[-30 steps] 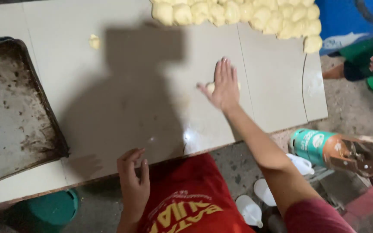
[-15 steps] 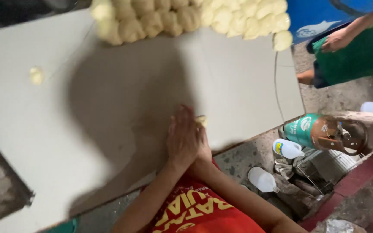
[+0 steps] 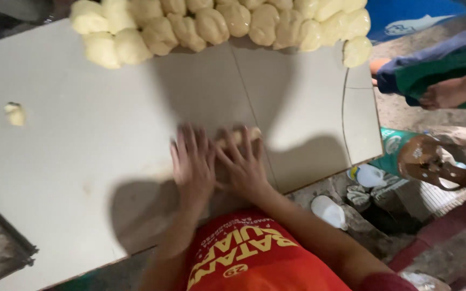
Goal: Shape small pieces of dough into twisted rolls and place them on a baking tray
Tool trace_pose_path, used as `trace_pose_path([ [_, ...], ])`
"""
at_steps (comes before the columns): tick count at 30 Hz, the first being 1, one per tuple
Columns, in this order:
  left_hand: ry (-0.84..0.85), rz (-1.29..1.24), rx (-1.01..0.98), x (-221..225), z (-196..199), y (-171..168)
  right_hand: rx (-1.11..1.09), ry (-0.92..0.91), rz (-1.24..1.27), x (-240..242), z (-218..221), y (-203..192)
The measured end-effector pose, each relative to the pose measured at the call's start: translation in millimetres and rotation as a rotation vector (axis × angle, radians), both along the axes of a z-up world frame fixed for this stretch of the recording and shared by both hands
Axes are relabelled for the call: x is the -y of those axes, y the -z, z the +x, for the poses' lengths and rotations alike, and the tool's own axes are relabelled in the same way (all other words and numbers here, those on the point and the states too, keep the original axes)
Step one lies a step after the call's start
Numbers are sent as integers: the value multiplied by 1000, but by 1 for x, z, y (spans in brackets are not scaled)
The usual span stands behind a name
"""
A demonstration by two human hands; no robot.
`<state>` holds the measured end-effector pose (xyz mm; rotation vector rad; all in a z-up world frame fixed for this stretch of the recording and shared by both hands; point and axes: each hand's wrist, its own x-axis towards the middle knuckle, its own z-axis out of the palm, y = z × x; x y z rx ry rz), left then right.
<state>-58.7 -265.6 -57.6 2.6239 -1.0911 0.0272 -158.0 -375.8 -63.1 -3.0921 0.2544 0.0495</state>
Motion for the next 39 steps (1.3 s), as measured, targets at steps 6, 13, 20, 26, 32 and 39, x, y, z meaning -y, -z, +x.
trace_pose_path([
  [6,-83,-242,121,-9,59,29,92,34,-89,48,74,26],
  [13,-26,333,-43,-91,25,22,64,142,189,13,-17,24],
  [20,-88,-681,-405,6,35,6,679,296,446,37,8,-2],
  [26,-16,78,-16,9,15,16,499,316,591,8,58,48],
  [32,42,11,-21,-111,-19,30,51,160,-92,-51,-47,25],
  [39,-184,-47,-13,-85,119,37,136,375,25,60,98,25],
])
